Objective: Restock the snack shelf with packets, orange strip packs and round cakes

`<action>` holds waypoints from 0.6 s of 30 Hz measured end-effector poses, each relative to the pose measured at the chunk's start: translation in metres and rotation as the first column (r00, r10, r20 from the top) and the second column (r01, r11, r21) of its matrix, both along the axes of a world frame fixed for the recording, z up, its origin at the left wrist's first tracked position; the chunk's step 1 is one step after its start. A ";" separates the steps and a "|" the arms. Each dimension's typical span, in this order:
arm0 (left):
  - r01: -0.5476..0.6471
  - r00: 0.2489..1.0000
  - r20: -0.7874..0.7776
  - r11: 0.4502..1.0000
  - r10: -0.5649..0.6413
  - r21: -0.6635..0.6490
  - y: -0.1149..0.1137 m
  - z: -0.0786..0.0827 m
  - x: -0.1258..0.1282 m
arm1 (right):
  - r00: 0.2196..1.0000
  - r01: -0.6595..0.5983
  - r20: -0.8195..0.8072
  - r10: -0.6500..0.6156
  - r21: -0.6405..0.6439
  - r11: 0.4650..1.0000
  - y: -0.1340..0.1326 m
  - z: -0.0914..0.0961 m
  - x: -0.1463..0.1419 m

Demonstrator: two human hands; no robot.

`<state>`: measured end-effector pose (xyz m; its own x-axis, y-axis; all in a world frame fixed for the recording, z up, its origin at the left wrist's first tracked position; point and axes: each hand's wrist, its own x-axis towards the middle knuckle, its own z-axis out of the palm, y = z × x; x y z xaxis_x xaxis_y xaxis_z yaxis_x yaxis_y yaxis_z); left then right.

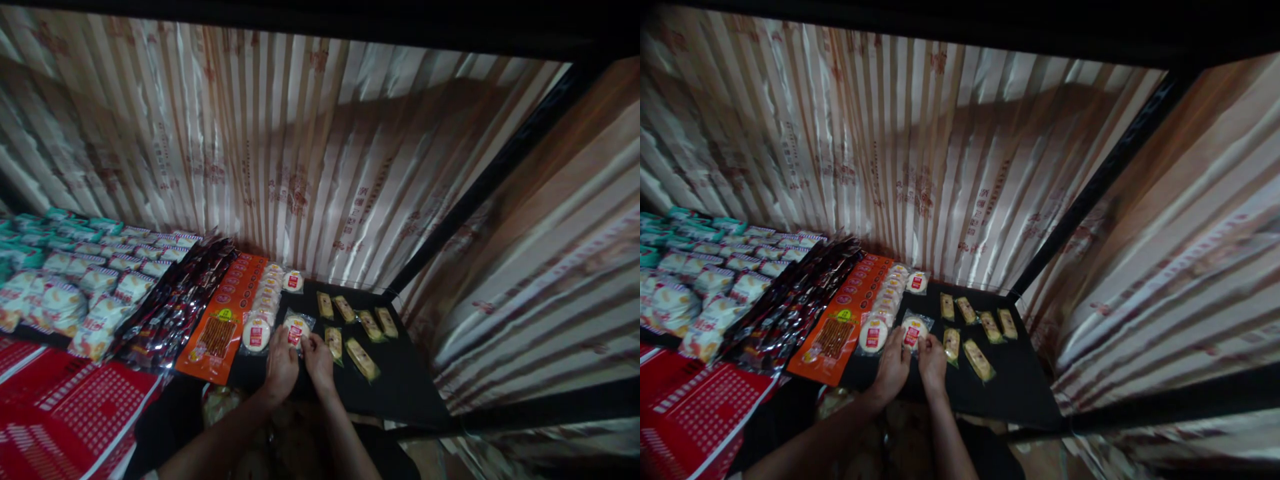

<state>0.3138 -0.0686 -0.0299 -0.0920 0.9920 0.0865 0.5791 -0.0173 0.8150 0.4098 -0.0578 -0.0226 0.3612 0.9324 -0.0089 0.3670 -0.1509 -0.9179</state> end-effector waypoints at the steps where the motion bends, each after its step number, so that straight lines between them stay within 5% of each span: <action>1: 0.002 1.000 -0.007 1.000 -0.002 -0.002 0.001 -0.001 0.002 | 1.000 0.004 0.019 -0.004 0.004 1.000 0.004 0.000 0.000; 11: 0.034 0.997 0.065 0.998 -0.036 0.044 0.032 -0.017 0.023 | 0.926 0.007 0.378 -0.023 0.044 0.999 0.047 -0.004 0.007; 18: 0.019 0.984 0.175 0.999 -0.013 -0.032 0.060 -0.019 0.029 | 0.929 -0.005 0.369 -0.017 0.059 0.998 0.071 -0.004 0.006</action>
<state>0.3430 -0.0090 -0.0490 -0.0865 0.9956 0.0372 0.4276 0.0033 0.9040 0.4161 0.0129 -0.0264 0.3345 0.9251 0.1797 0.6807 -0.1053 -0.7250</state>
